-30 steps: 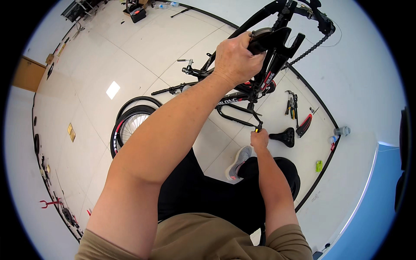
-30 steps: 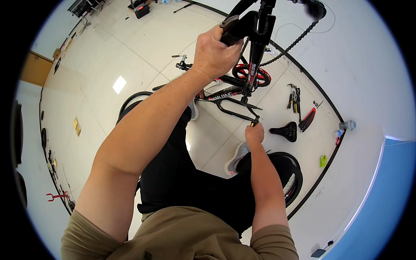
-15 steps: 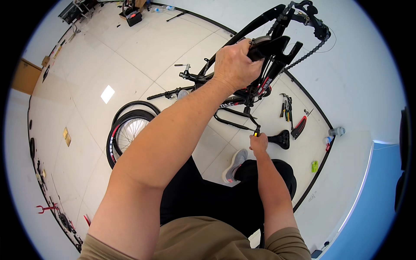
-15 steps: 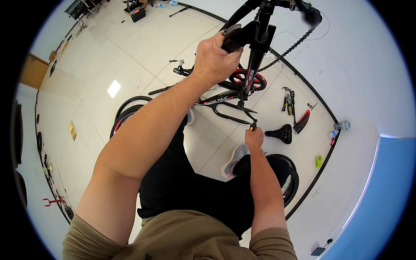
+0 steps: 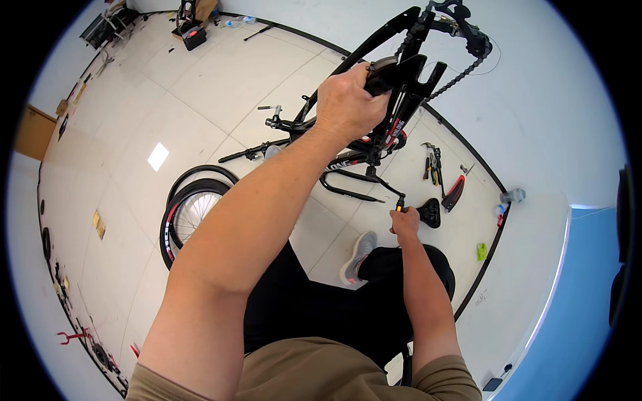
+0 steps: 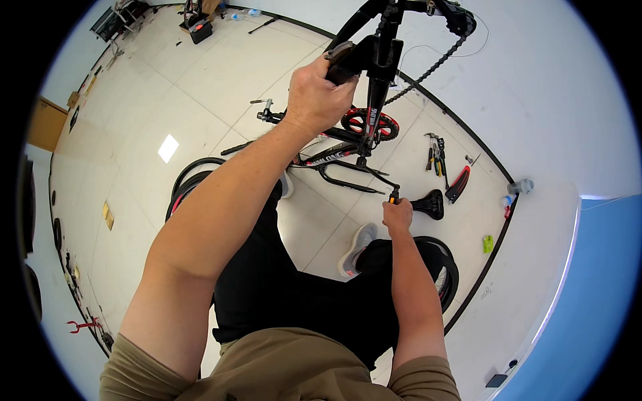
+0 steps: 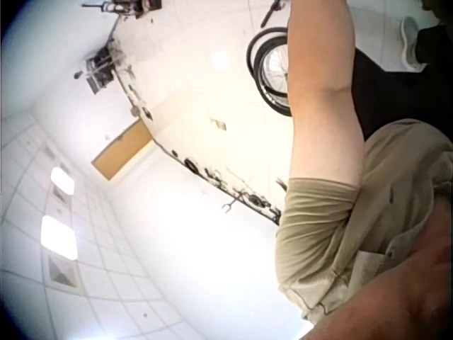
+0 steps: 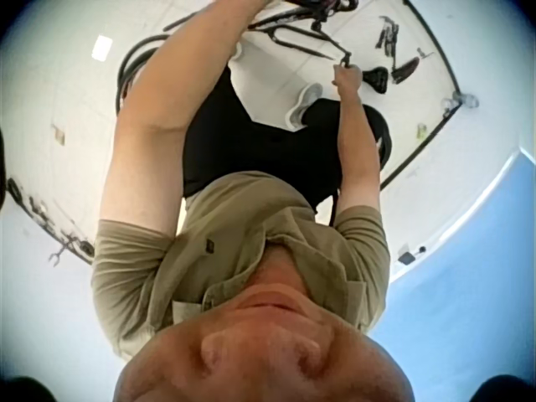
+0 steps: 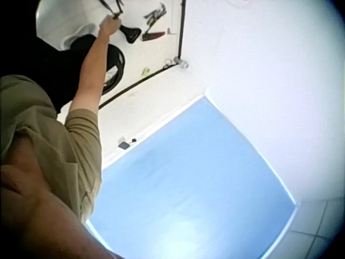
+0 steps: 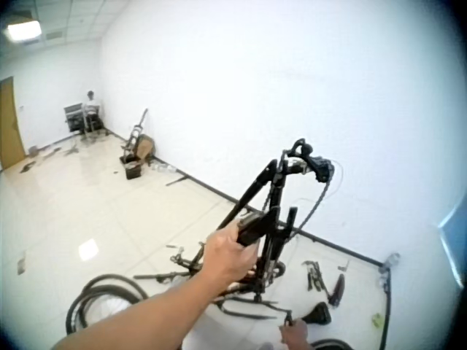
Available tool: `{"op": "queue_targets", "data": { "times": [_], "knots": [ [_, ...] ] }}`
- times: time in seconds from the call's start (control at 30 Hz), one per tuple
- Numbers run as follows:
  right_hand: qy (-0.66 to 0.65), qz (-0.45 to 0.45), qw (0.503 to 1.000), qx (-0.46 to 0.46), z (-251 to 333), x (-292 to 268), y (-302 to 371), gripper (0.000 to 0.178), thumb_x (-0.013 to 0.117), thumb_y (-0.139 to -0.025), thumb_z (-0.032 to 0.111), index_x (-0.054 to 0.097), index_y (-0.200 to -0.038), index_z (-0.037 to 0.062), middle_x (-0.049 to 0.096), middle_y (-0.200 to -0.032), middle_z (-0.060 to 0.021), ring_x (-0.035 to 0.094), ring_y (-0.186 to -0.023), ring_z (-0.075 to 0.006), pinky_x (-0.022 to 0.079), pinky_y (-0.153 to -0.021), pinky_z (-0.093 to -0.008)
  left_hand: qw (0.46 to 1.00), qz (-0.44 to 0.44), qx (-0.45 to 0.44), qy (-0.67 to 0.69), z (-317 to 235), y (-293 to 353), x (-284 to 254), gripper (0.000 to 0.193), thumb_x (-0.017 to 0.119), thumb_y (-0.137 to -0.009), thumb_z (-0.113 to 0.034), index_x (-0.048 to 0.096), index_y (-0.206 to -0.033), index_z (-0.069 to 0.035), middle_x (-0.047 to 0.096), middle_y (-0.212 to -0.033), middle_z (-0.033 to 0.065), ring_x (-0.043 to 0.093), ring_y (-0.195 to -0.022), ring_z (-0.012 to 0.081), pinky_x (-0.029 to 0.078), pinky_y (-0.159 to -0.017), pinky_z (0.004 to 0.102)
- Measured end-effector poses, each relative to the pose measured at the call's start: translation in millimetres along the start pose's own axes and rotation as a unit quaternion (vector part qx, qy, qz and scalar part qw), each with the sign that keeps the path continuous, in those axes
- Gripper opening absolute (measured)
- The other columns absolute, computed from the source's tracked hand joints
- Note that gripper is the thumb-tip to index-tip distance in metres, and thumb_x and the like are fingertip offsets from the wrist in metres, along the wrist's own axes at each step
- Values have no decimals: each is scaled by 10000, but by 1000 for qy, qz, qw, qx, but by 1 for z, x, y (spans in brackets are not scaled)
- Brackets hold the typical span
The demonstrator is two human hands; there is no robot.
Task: The person assembles a bicycle by attaching a pedal to the crank arm using a pedal wrench. They rotate the crank to test the pedal and chain movement, then continue tightening the pedal. The bicycle frame is held upside down during the process.
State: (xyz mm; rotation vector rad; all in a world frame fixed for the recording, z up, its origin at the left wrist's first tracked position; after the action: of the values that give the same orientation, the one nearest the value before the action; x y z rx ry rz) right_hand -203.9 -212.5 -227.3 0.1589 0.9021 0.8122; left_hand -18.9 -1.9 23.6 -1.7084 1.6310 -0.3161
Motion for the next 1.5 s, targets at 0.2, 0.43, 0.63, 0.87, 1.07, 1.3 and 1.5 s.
{"op": "queue_targets", "data": {
  "times": [0.2, 0.43, 0.63, 0.87, 1.07, 1.3, 1.5],
  "knots": [
    [-57, -15, 998, 8, 3, -21, 7, 269, 700, -756, 103, 632, -957, -64, 644, -750, -136, 649, -610, -215, 521, -468, -322, 1000, 5, 0, -15, 1, -1, 0, 240, 743, -757, -278, 669, -883, -88, 641, -634, 91, 642, -619, 312, 524, -587, 380],
    [-31, -101, 993, -53, 6, -41, 22, 329, 670, -750, 193, 702, -986, -34, 706, -843, -165, 681, -795, -278, 511, -761, -392, 1000, 19, -16, -19, 2, 1, 0, 230, 745, -749, -254, 667, -890, -91, 661, -664, 90, 652, -645, 312, 533, -614, 385],
    [-26, -165, 978, -126, -8, -41, 13, 321, 651, -771, 215, 702, -986, -19, 693, -827, -149, 664, -765, -274, 507, -739, -374, 999, 23, -27, -4, 4, 0, 3, 179, 719, -760, -221, 660, -883, -104, 662, -672, 93, 648, -648, 323, 530, -617, 396],
    [-299, -143, 941, -72, -16, -31, 7, 285, 643, -817, 203, 614, -1003, -10, 603, -824, -33, 572, -673, -141, 510, -627, -316, 1000, 13, -2, -15, 1, -1, 0, 174, 706, -772, -211, 669, -914, -119, 667, -695, 98, 648, -665, 333, 531, -622, 403],
    [-426, -105, 898, -18, -2, -37, 31, 268, 646, -833, 174, 565, -1038, 22, 625, -887, -69, 612, -690, -165, 550, -545, -332, 999, 0, 20, -27, 3, 2, 0, 191, 703, -780, -213, 680, -948, -126, 676, -712, 97, 653, -678, 334, 533, -627, 403],
    [-529, -44, 848, -1, -4, -32, 38, 210, 642, -888, 130, 554, -1068, 66, 645, -884, -88, 660, -772, -217, 587, -591, -383, 999, 17, -10, -37, 4, 1, 1, 212, 705, -775, -214, 682, -959, -111, 679, -711, 102, 657, -672, 330, 535, -633, 400],
    [-626, 40, 778, 8, -1, -26, 35, 208, 650, -925, 169, 566, -1073, 50, 650, -857, -94, 673, -768, -234, 575, -592, -365, 1000, 4, 3, -25, 4, 1, 1, 200, 706, -774, -209, 675, -933, -91, 675, -690, 106, 657, -656, 334, 536, -633, 399]
  ]
}}
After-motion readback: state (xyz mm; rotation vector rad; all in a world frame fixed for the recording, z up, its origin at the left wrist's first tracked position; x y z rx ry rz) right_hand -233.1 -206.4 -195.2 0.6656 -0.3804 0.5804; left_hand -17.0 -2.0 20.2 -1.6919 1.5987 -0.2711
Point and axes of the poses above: each hand's wrist, its own y-axis away from the middle knuckle, its own x-axis out of the palm, z = x × y, the point moved 3 cm from there along -y, towards the middle knuckle
